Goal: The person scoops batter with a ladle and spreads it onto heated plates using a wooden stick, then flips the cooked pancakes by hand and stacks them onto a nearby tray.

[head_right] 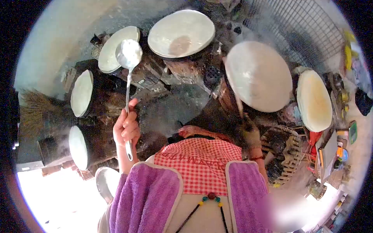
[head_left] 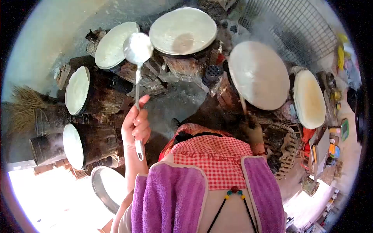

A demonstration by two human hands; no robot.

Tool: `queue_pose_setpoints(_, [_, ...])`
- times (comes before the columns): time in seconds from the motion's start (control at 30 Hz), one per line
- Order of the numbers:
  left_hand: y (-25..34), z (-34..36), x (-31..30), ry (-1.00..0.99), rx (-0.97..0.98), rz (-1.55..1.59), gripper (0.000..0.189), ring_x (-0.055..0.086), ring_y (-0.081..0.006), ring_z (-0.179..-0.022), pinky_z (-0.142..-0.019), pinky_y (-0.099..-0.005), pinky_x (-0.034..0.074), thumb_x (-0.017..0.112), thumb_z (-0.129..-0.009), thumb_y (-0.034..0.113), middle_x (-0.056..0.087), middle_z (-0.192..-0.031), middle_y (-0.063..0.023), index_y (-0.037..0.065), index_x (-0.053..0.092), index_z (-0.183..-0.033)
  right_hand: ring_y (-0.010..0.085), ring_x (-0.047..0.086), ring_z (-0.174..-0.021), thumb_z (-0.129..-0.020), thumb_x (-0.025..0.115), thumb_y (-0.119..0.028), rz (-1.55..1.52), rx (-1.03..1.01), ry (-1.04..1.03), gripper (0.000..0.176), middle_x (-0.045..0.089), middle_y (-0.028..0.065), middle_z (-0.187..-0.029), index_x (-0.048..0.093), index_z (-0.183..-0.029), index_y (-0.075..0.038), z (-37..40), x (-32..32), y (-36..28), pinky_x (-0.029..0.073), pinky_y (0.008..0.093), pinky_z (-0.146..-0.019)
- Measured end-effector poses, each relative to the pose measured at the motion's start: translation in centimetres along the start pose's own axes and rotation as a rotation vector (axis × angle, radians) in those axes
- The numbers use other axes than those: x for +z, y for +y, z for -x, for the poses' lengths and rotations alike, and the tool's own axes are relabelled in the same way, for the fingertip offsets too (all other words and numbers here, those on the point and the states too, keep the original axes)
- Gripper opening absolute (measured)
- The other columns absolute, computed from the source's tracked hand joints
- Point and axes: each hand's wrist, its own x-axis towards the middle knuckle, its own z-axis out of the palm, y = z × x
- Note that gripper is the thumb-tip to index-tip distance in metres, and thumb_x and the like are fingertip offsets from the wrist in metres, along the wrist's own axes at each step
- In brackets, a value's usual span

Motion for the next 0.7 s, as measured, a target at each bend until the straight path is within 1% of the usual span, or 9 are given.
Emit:
queue_pose_setpoints(0.07, [3.6,-0.7,-1.7,0.013,0.003,0.132,0.041,0.032,-0.0071,-0.043,-0.033,-0.0219,0.028,0.034,-0.101,0.018,0.034,-0.068,-0.0004,-0.006,0.031,-0.135,0.0178,0.053,-0.113,-0.076,0.074,-0.005,0.078,-0.071,-0.126,0.058,0.055,0.0083,-0.13,0.052,-0.13,-0.006,-0.7,6.0,-3.3,0.043,0.0303,-0.095])
queue_pose_setpoints(0.13, [7.1,-1.2,-3.6,0.185,0.004,0.285,0.039,0.032,-0.0076,-0.044,-0.035,-0.0225,0.027,0.032,-0.101,0.018,0.034,-0.067,-0.0002,-0.007,0.035,-0.131,0.0198,0.055,-0.11,-0.076,0.074,-0.011,0.068,-0.093,-0.132,0.058,0.056,0.0103,-0.127,0.052,-0.13,-0.007,-3.4,10.8,-4.1,0.044,0.0316,-0.093])
queue_pose_setpoints(0.2, [9.7,0.0,-5.4,0.168,-0.004,0.268,0.037,0.031,-0.008,-0.045,-0.038,-0.0232,0.028,0.032,-0.101,0.017,0.033,-0.067,0.0002,-0.008,0.036,-0.128,0.0218,0.057,-0.107,-0.076,0.075,-0.016,0.047,-0.109,-0.135,0.059,0.058,0.0123,-0.125,0.052,-0.13,-0.008,-5.5,15.2,-7.7,0.045,0.033,-0.091])
queue_pose_setpoints(0.27, [12.1,1.5,-7.0,0.2,0.015,0.293,0.037,0.031,-0.0082,-0.045,-0.038,-0.0238,0.029,0.031,-0.102,0.017,0.033,-0.067,0.0005,-0.008,0.036,-0.129,0.0305,0.06,-0.103,-0.079,0.071,-0.027,0.391,-0.281,-0.167,0.056,0.06,0.0186,-0.118,0.053,-0.128,-0.009,-6.6,18.9,-14.5,0.047,0.0374,-0.09])
queue_pose_setpoints(0.3, [13.1,2.0,-7.5,0.217,0.027,0.283,0.036,0.031,-0.0079,-0.045,-0.038,-0.0239,0.03,0.031,-0.101,0.016,0.033,-0.067,0.0006,-0.007,0.036,-0.13,0.0305,0.06,-0.103,-0.079,0.071,-0.027,0.4,-0.269,-0.16,0.056,0.06,0.0186,-0.118,0.053,-0.128,-0.009,-8.3,20.5,-15.0,0.047,0.0374,-0.09])
queue_pose_setpoints(0.37, [15.0,2.5,-8.4,0.239,0.021,0.307,0.036,0.031,-0.0078,-0.045,-0.038,-0.024,0.03,0.031,-0.101,0.015,0.032,-0.066,0.0008,-0.006,0.036,-0.13,0.0367,0.059,-0.101,-0.083,0.064,-0.032,0.839,-0.254,-0.148,0.056,0.06,0.0234,-0.111,0.047,-0.132,-0.011,-12.6,23.1,-15.5,0.048,0.0389,-0.087])
queue_pose_setpoints(0.47, [17.0,3.1,-9.6,0.279,0.037,0.319,0.036,0.03,-0.0072,-0.044,-0.037,-0.0236,0.029,0.032,-0.101,0.015,0.031,-0.065,0.0016,-0.006,0.035,-0.131,0.0395,0.058,-0.099,-0.086,0.059,-0.028,1.13,-0.275,-0.243,0.05,0.058,0.0226,-0.113,0.046,-0.133,-0.017,-18.3,26.3,-17.2,0.048,0.0441,-0.084])
queue_pose_setpoints(0.6, [18.3,3.8,-10.0,0.304,0.109,0.303,0.036,0.028,-0.0056,-0.042,-0.034,-0.0218,0.026,0.034,-0.101,0.016,0.032,-0.064,0.0023,-0.005,0.035,-0.131,0.0393,0.058,-0.099,-0.09,0.051,-0.02,1.11,-0.279,-0.28,0.046,0.058,0.02,-0.117,0.043,-0.135,-0.017,-26.1,29.8,-19.4,0.047,0.0394,-0.087])
queue_pose_setpoints(0.7, [19.1,4.0,-10.3,0.415,0.154,0.27,0.037,0.028,-0.0047,-0.042,-0.034,-0.0216,0.028,0.033,-0.101,0.016,0.031,-0.063,0.003,-0.005,0.035,-0.132,0.036,0.06,-0.098,-0.089,0.052,-0.017,1.322,-0.247,-0.246,0.047,0.057,0.0205,-0.119,0.043,-0.135,-0.017,-27.7,32.2,-20.6,0.047,0.0378,-0.085])
